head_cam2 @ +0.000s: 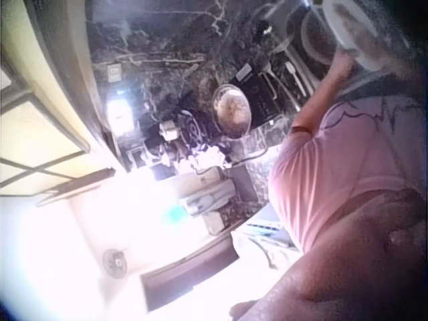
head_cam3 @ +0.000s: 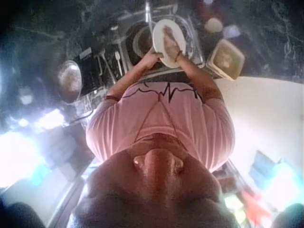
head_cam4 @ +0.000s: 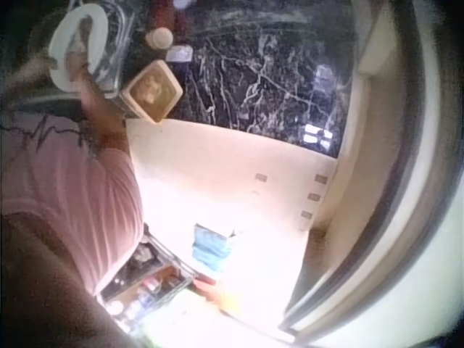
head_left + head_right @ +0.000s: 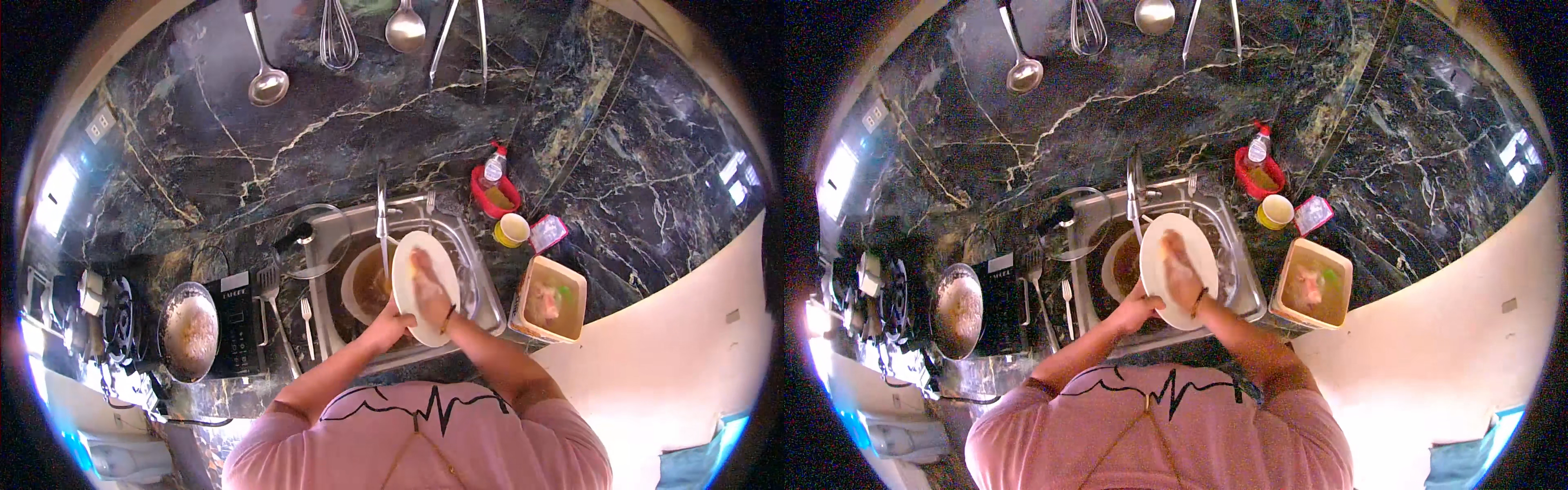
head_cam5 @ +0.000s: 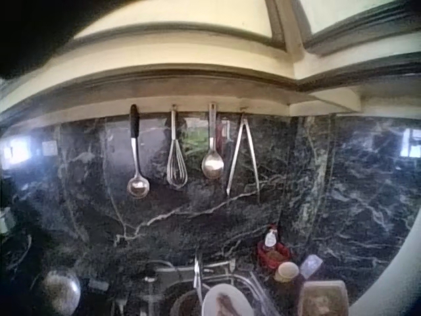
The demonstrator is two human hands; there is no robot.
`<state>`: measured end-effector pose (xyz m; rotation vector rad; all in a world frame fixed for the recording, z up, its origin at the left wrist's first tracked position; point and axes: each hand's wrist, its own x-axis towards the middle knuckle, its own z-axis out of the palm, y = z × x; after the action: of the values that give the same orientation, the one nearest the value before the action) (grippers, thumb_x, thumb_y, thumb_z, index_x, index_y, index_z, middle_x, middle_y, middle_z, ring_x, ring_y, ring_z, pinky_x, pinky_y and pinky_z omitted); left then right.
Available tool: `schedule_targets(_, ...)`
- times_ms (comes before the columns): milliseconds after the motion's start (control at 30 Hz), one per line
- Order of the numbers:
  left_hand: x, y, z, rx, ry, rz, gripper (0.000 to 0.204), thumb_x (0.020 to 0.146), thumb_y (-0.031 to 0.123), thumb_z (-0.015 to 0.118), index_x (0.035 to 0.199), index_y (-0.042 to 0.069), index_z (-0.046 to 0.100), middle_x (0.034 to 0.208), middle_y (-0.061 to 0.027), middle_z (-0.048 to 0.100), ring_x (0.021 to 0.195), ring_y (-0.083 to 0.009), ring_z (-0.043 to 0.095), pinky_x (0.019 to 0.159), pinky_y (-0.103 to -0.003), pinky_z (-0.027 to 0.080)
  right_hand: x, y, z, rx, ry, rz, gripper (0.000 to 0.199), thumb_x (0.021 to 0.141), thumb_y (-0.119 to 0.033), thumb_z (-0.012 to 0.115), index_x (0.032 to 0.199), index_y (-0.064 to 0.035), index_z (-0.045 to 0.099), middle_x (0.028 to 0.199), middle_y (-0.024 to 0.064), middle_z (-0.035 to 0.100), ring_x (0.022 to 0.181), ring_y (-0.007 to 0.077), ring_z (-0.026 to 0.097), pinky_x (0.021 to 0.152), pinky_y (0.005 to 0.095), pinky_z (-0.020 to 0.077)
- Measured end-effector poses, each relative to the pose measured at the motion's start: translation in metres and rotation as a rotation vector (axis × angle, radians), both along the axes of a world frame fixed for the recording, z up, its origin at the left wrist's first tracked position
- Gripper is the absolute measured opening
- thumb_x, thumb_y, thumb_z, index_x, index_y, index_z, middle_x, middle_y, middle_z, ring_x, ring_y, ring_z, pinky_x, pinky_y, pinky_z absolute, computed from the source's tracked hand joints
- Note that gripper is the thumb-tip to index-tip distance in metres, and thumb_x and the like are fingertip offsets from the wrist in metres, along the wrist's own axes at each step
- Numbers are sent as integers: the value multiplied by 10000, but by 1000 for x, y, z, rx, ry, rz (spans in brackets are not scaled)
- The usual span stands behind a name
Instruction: The person washes dishes in a kitchen sink, using a sponge and soap to scrub a pot lid, a plate, and a spoon under running water.
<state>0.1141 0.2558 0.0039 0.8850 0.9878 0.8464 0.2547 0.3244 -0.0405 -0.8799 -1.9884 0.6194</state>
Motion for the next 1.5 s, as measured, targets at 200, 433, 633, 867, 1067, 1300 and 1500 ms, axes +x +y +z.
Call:
schedule_targets(200, -4, 3, 19, 120, 140, -90, 844, 717, -7, 505, 1426, 118, 65, 1230, -108, 431, 1002, -218, 511, 754, -316, 481, 10, 11, -11, -115, 26, -103, 554, 959, -274, 274, 1414, 4, 125, 1476, 190, 117, 1378, 321, 44, 1117, 372, 31)
schedule_targets(433, -6, 12, 7, 177, 71, -59, 853, 733, -7, 496, 1424, 98, 8, 1238, -122, 407, 1063, -220, 480, 810, -307, 472, -22, -8, 40, -23, 196, 96, 532, 964, -293, 240, 1413, -12, 181, 1487, 156, 121, 1386, 268, 54, 1116, 351, 14)
schedule_targets(633, 3, 0, 28, 252, 173, -115, 890, 729, -36, 484, 1435, 136, -29, 1331, -139, 343, 1194, -245, 386, 982, -328, 354, 5, 57, 4, -31, 80, -247, 507, 938, -202, 278, 1393, 13, 212, 1468, 158, 183, 1372, 278, 119, 1119, 335, 63)
schedule_targets(867, -9, 13, -19, 402, 189, -34, 865, 712, -43, 491, 1422, 51, 6, 1364, -151, 317, 1257, -253, 324, 1027, -321, 293, -26, -6, 54, 11, 227, 190, 483, 913, -119, 324, 1379, 3, 287, 1466, 156, 202, 1377, 282, 123, 1114, 359, 82)
schedule_targets(1067, 9, -10, 11, 173, 20, 37, 877, 714, -82, 474, 1436, 135, 26, 1339, -132, 346, 1209, -241, 380, 967, -347, 376, 33, 41, -29, 276, -390, -226, 486, 898, -116, 341, 1359, 22, 276, 1431, 186, 256, 1358, 314, 160, 1121, 383, 80)
schedule_targets(1300, -1, -13, -12, -2, -187, 197, 794, 728, -38, 473, 1407, 190, 131, 1244, -129, 424, 1069, -270, 501, 758, -392, 518, 25, -59, 17, -102, -94, 189, 467, 874, -151, 462, 1327, -61, 397, 1398, 176, 320, 1322, 357, 242, 1097, 434, 168)
schedule_targets(1500, -19, -21, 12, -183, -493, 314, 645, 703, -84, 458, 1321, 49, 329, 1232, -167, 483, 1119, -338, 506, 918, -473, 453, 108, -23, -34, -563, 431, -240, 297, 844, -86, 537, 1136, -30, 554, 1136, 93, 574, 1061, 227, 529, 926, 358, 413)
